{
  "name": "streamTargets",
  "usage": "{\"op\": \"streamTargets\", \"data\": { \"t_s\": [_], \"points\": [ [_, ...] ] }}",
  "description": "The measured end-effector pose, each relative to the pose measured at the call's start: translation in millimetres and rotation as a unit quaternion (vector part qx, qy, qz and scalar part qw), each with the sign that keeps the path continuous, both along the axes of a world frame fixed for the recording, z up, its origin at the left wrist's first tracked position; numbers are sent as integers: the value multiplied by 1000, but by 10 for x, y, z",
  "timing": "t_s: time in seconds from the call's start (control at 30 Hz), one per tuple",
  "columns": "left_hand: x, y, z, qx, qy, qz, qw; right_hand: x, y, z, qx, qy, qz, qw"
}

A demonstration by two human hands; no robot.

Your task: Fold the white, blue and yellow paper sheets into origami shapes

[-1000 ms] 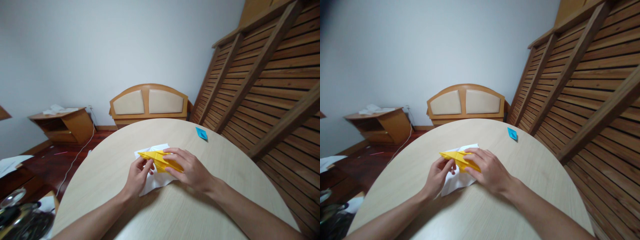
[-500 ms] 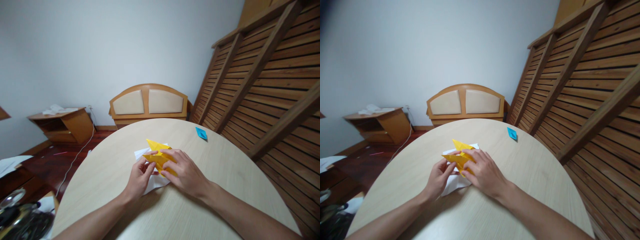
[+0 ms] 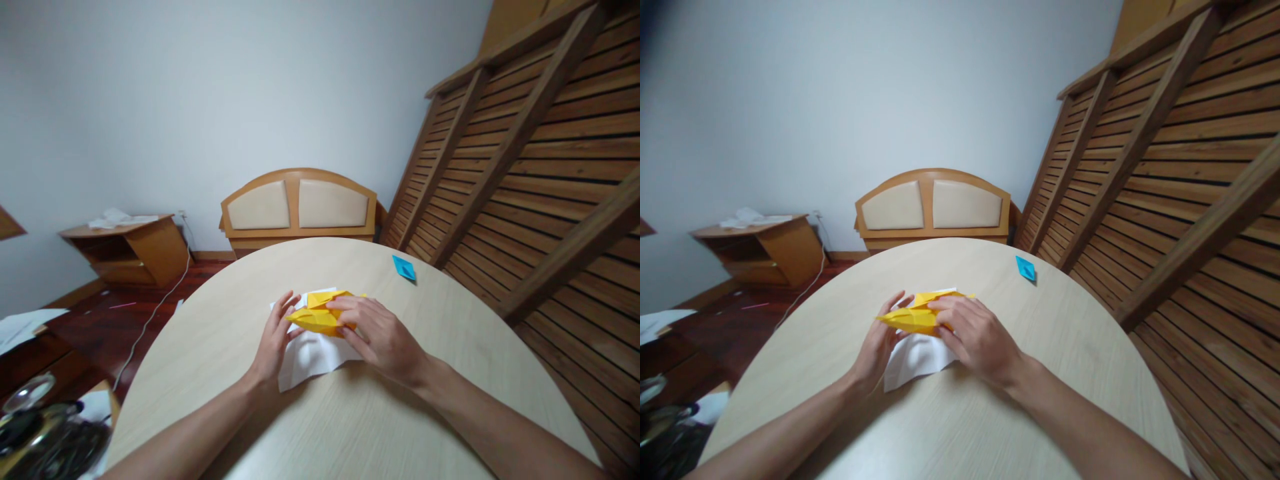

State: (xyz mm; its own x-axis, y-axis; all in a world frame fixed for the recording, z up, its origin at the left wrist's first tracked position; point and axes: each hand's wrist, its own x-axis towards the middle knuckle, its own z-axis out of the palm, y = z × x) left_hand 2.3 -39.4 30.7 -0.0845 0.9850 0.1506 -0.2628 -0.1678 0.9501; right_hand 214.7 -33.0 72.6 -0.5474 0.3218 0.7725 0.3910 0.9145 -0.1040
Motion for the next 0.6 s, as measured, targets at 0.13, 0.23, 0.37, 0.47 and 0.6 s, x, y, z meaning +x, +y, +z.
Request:
{"op": "streamTargets", "data": {
  "t_s": [0.13,0.23,0.37,0.47,0.6],
  "points": [
    [-63,30,77,-27,-30,-66,997,5,12,-20,-68,20,70,995],
    [-72,31,105,-45,-5,-158,986,53,26,-28,-122,39,129,983],
    [-23,-20,99,-65,-2,-277,959,101,3,-71,-218,74,151,962],
    [30,-82,82,-78,-22,-342,936,69,-69,-107,-316,131,160,926],
    [94,-141,47,-30,1,-308,951,-17,-158,-105,-438,183,210,855]
  ]
}}
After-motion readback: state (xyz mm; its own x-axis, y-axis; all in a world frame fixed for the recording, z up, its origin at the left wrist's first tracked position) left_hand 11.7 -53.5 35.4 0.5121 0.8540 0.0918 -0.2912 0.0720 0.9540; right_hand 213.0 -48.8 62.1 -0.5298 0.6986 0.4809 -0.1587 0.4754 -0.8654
